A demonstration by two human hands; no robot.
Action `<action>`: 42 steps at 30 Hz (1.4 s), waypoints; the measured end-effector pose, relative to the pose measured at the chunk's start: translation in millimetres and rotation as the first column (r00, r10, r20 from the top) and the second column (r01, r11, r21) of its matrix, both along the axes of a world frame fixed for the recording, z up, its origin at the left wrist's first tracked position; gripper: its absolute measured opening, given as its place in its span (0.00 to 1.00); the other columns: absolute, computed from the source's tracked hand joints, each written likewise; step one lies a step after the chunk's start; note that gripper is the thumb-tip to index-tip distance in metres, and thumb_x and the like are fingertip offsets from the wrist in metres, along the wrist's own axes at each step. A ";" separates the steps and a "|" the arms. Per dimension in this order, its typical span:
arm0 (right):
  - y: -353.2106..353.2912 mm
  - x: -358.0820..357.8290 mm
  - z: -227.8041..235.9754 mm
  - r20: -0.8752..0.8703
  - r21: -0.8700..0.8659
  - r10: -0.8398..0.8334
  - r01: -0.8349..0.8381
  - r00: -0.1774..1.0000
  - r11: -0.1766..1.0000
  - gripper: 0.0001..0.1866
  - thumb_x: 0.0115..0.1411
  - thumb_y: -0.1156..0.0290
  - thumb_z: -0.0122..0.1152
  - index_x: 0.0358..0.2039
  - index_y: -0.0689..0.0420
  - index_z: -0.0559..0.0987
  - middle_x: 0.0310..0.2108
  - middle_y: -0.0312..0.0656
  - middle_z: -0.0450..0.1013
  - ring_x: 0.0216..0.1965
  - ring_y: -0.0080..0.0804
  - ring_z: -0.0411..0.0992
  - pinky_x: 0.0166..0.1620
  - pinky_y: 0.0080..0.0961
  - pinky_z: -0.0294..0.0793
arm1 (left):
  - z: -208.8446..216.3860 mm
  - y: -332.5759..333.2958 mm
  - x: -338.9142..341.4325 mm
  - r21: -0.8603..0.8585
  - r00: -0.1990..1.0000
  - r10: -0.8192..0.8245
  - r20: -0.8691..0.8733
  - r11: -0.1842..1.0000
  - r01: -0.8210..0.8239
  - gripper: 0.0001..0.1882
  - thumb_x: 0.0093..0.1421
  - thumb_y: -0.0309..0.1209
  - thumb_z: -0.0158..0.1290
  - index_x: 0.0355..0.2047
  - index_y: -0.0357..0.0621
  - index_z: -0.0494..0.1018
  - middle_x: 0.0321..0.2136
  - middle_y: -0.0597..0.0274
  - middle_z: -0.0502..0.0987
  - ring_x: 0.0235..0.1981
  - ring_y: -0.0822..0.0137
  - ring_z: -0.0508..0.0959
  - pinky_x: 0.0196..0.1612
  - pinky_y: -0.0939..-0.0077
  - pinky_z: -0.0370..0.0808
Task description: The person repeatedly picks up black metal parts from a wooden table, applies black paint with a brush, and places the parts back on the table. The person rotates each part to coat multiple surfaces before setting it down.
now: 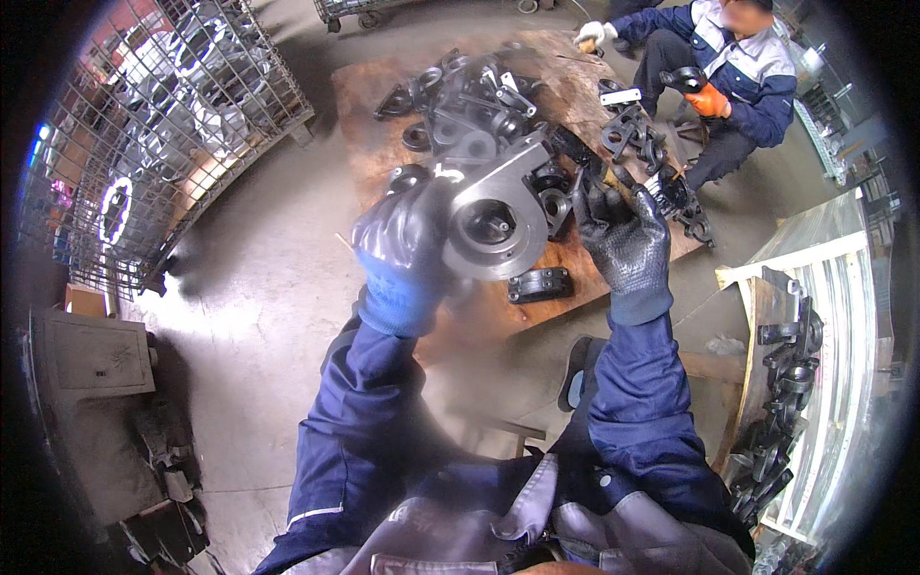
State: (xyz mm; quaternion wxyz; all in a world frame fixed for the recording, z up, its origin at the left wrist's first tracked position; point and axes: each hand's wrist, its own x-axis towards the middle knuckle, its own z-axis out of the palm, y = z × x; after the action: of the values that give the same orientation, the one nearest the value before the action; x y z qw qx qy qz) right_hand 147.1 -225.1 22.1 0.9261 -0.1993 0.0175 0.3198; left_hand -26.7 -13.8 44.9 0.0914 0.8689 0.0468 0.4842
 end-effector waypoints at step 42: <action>-117.8 35.7 8.0 0.044 0.130 -0.090 0.084 0.995 0.988 0.13 0.64 0.69 0.55 0.43 0.64 0.80 0.37 0.49 0.80 0.43 0.46 0.79 0.59 0.52 0.71 | -73.6 -27.2 5.8 -0.872 0.694 -0.719 -0.030 0.359 0.334 0.33 0.47 0.36 0.66 0.54 0.41 0.69 0.40 0.55 0.77 0.41 0.60 0.78 0.42 0.66 0.76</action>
State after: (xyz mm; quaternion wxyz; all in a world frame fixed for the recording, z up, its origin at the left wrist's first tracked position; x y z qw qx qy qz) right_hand 182.8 -342.9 30.1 0.9502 -0.1466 -0.0173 0.2746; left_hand -20.9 -40.9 -28.8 0.6227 0.7675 -0.0078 0.1520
